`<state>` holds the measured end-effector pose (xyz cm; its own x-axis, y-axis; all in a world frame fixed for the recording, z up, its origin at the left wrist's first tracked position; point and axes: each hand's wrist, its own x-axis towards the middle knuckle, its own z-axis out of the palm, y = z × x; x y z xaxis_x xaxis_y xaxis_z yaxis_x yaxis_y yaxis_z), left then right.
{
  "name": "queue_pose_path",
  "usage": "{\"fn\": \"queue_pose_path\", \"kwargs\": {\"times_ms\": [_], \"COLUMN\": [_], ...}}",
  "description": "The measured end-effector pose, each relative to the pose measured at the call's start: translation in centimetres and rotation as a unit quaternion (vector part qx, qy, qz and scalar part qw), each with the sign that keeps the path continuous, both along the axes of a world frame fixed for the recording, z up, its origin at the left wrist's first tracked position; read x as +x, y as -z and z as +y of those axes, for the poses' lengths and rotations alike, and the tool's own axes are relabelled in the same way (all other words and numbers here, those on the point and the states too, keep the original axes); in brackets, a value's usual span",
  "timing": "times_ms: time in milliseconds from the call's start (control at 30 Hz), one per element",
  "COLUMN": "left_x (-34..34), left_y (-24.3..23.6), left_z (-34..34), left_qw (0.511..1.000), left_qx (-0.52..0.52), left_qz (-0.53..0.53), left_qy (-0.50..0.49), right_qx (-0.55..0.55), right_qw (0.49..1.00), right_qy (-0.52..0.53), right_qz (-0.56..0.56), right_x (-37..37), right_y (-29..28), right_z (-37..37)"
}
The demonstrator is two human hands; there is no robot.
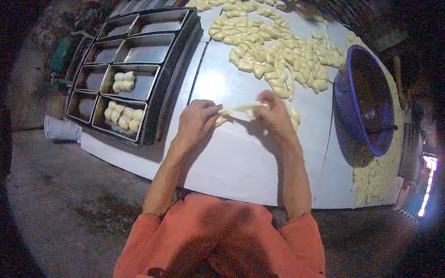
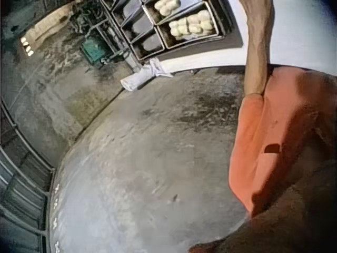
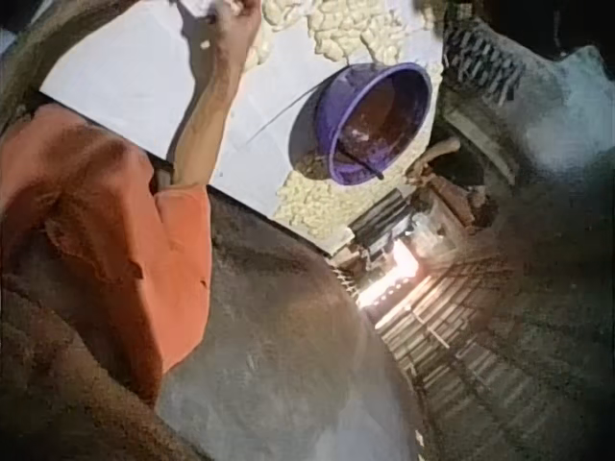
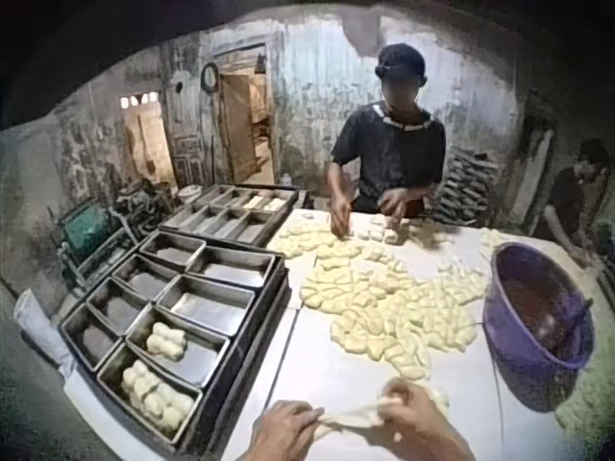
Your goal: The person fills small portions of dough with a dark paste from a bowl and shapes them into small braided loaves, then places the formed pastries into metal baking pans.
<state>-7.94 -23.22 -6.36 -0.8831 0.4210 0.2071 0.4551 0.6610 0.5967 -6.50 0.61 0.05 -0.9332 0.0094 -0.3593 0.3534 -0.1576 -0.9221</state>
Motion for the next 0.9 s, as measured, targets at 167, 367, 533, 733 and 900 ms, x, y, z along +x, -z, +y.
{"fn": "queue_pose_path", "kwargs": {"times_ms": [167, 367, 533, 733, 900], "left_x": [0.5, 0.2, 2.1, 4.0, 4.7], "left_y": [0.0, 0.3, -3.4, -7.3, -5.2], "left_z": [0.7, 0.2, 1.0, 3.6, 2.7], "left_qw": [0.997, 0.993, 0.998, 0.898, 0.854], "left_qx": [-0.06, -0.109, 0.06, 0.297, 0.347], "left_qz": [0.031, 0.044, -0.014, -0.314, -0.387], "left_qy": [-0.023, -0.016, -0.011, 0.088, -0.018], "right_qx": [-0.132, -0.267, -0.116, 0.023, 0.086], "right_qw": [0.983, 0.943, 0.979, 0.996, 0.99], "right_qy": [0.091, 0.048, 0.025, -0.058, -0.103], "right_qz": [0.092, 0.191, 0.167, 0.065, 0.036], "right_x": [2.7, 5.4, 6.1, 6.9, 6.5], "right_y": [-0.7, -2.2, -0.6, -2.7, -2.4], "right_z": [3.7, 5.2, 3.7, -0.9, -1.8]}}
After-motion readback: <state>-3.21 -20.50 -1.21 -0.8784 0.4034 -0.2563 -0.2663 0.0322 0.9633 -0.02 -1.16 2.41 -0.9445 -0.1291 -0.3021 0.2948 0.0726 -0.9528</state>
